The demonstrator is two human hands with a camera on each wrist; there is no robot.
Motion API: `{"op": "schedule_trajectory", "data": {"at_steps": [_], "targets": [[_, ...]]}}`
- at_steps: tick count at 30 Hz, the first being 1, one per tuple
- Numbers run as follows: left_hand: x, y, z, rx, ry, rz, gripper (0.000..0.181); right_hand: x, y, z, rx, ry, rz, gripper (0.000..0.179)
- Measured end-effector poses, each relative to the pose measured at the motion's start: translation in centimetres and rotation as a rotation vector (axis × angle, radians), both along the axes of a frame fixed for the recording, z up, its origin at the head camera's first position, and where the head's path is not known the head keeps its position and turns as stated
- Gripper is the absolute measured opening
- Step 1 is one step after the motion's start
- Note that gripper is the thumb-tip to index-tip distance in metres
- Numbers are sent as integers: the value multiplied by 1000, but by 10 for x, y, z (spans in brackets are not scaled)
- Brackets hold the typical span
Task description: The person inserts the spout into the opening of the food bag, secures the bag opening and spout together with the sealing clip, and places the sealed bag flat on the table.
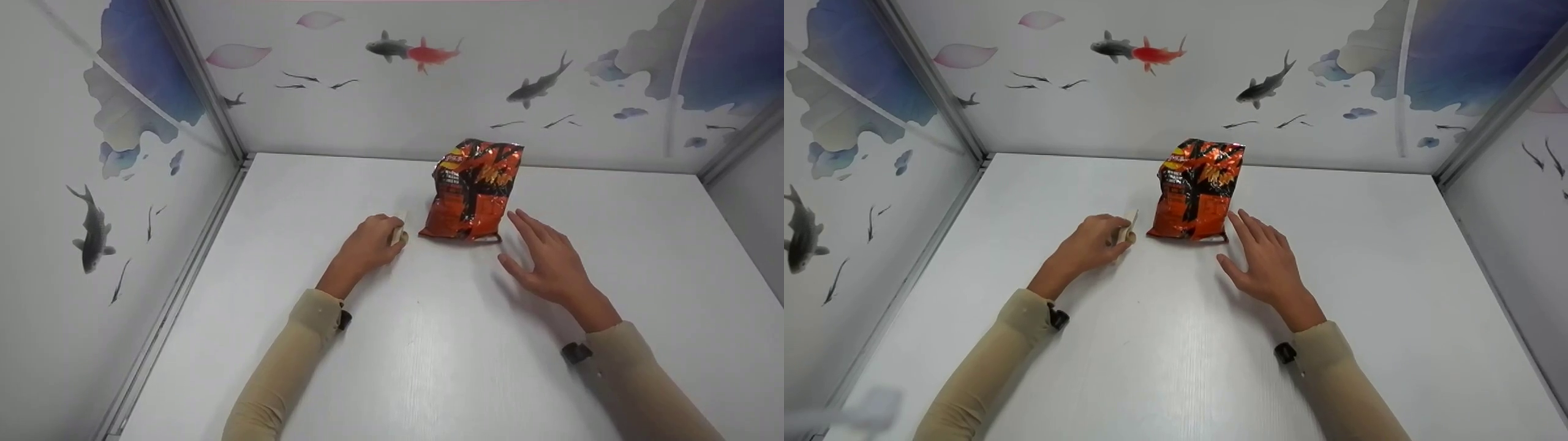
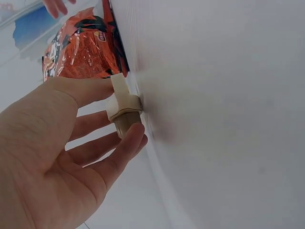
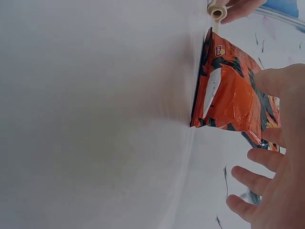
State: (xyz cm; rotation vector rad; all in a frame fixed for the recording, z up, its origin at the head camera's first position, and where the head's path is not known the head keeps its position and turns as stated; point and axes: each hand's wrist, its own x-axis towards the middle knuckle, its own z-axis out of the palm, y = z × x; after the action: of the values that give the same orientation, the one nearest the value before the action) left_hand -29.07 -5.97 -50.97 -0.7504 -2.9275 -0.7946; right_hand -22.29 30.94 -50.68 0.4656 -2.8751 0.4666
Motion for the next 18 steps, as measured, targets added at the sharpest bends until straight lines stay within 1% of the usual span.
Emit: {"op": "schedule_trajectory", "data": {"at_steps": [5,9,12,14,18], "targets": [[0,1,1,45,-9,-4,22,1,0,0,5,1,2,85],[1,1,2,62,-28,6,24,2,-1,-1,11,-7,-2,85],[2,2,3,58,-36,17,27,2,-2,0,16,-23,-9,84],[3,2,4,56,-28,24,29,3,-2,0,16,-27,-10,83],[7,4,7,62,23,18,33,4,-2,1,1,-9,-6,81]]}}
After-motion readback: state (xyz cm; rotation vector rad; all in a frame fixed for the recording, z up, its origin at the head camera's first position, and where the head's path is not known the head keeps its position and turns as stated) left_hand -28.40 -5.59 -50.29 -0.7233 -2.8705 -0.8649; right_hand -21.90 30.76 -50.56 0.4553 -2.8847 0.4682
